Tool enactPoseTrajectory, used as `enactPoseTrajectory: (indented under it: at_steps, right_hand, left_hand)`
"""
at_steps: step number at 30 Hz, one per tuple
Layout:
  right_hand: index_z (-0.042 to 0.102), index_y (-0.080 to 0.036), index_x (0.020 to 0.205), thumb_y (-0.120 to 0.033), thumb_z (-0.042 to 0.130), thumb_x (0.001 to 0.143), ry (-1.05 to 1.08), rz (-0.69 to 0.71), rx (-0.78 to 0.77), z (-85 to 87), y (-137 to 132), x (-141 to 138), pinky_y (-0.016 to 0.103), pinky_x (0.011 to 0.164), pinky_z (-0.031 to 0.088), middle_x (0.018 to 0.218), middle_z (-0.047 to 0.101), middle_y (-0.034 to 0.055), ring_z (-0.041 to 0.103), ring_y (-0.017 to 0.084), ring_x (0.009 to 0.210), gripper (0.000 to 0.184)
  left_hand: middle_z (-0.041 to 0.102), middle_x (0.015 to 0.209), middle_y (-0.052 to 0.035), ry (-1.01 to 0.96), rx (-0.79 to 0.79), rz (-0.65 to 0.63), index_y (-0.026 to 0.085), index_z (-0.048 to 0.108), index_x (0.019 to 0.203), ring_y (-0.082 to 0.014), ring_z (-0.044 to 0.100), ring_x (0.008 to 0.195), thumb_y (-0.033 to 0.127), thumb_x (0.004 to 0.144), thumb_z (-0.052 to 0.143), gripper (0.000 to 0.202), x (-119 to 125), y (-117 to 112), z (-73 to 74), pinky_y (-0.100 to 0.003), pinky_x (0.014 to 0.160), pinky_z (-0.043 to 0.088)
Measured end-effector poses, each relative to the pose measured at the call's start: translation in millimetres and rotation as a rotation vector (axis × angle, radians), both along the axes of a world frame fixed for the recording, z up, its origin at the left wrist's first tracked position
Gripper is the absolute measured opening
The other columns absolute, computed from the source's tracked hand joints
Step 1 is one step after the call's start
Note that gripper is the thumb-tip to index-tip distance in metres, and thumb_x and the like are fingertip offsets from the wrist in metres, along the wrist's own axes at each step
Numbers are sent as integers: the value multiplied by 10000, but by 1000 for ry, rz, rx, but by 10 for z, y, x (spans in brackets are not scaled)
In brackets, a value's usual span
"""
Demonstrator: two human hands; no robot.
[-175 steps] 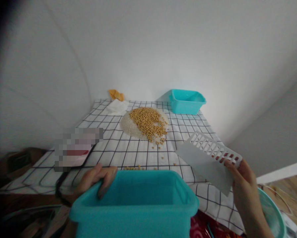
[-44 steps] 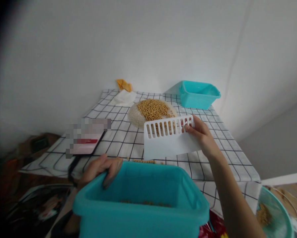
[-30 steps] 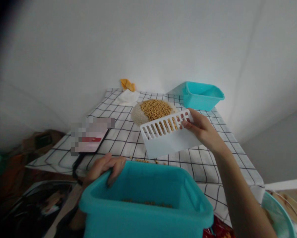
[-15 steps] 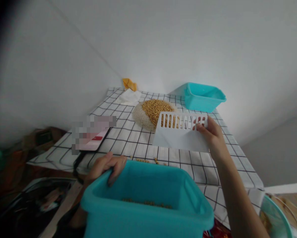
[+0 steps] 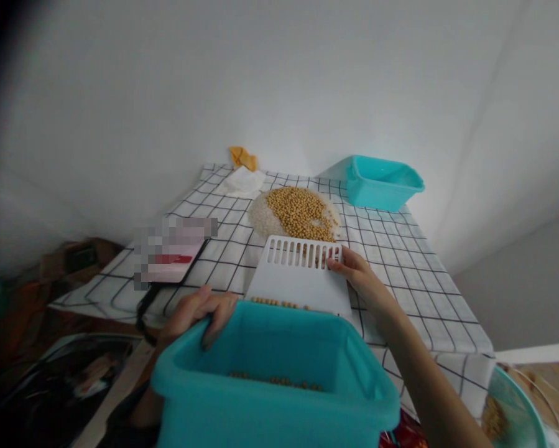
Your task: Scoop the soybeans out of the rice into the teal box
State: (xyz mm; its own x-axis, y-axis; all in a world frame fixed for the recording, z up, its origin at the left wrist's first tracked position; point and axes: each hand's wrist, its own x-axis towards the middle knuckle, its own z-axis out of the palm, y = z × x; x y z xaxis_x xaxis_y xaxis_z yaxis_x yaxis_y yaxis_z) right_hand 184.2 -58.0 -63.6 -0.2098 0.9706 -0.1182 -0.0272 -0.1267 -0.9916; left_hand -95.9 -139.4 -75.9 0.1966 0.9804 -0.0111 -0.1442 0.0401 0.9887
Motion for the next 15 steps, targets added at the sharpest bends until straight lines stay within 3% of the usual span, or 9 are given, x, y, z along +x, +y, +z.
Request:
enactPoseTrajectory:
  at_steps: [8,15]
  right_hand:
    - [718,-246,1015,-342,808,748,58,-45,-31,-24,-70,3,353,748,595,1031,802,48,755,258,890,298]
    - [700,-253,963,-326,805,729,52,-134,-29,14,-65,40,373,719,589,961,807,44,759,280,854,267]
  left_hand:
    - [388,460,-5,-5,-29,37,259,416,439,-188,417,496,665,950,391,653,2,-27,57,-360,531,385]
    - [390,452,-8,-1,-19,59,264,407,431,-192,422,497,645,957,388,650,8,-24,54,-367,540,399]
